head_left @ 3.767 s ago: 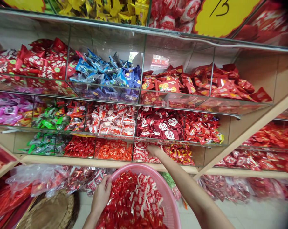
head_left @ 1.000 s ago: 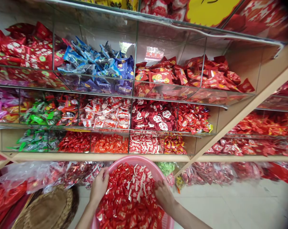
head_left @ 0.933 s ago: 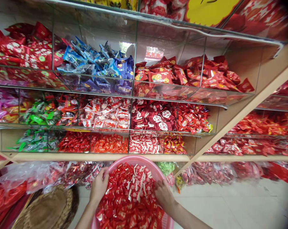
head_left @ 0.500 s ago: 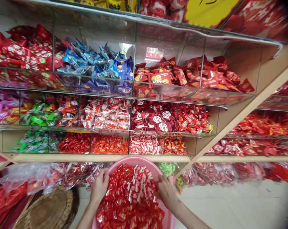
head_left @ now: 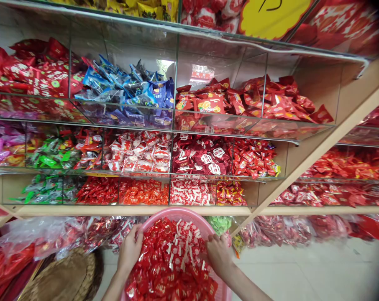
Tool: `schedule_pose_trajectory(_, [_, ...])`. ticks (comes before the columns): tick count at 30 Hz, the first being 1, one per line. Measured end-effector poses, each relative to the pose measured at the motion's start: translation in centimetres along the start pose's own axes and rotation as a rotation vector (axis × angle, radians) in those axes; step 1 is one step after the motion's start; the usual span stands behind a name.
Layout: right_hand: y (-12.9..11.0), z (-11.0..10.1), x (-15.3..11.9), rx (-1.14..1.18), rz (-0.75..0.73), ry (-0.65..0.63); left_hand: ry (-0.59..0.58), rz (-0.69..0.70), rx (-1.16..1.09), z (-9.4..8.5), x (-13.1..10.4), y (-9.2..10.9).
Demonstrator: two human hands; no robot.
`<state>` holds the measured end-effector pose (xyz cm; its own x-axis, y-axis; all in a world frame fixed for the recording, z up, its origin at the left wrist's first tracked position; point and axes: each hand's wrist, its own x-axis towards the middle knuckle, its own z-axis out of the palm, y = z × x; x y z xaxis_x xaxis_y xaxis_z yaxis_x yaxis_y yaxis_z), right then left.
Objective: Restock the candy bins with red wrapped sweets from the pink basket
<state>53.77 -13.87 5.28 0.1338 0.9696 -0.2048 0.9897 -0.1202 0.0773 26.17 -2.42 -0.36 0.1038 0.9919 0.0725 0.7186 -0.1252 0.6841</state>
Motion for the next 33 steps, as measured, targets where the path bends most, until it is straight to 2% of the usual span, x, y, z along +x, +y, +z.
schedule_pose_trajectory(3, [1.3,-2.5,1.8,0.022,0.007,0.092,-0.004,-0.006,0.002,0.0,0.0,0.0])
schedule_pose_trajectory(7, [3.2,-5.4,6.4,0.062,-0.019,0.223,-0.002,-0.012,-0.001,0.0,0.0,0.1])
schedule_pose_trajectory(10, [3.7,-6.5,10.1,0.053,-0.023,0.184,-0.009,-0.018,-0.009,0.1,-0.1,0.0])
schedule_pose_trajectory(14, [3.6,-6.4,13.4,0.032,-0.015,0.088,0.001,-0.008,-0.033,0.3,0.0,-0.3])
schedule_pose_trajectory(20, [3.5,-6.0,14.7,0.030,0.019,0.099,-0.002,-0.012,-0.062,0.4,0.0,-0.4])
schedule_pose_trajectory(24, [2.8,-6.7,15.1,0.044,-0.167,0.143,-0.002,-0.013,-0.065,0.4,0.0,-0.4])
schedule_pose_trajectory(27, [1.6,-7.2,15.7,0.031,-0.325,0.123,0.002,-0.015,-0.059,0.5,0.0,-0.5])
schedule_pose_trajectory(33, [-0.2,-7.9,16.5,-0.047,-0.362,0.040,0.010,-0.019,-0.066,0.5,0.0,-0.6])
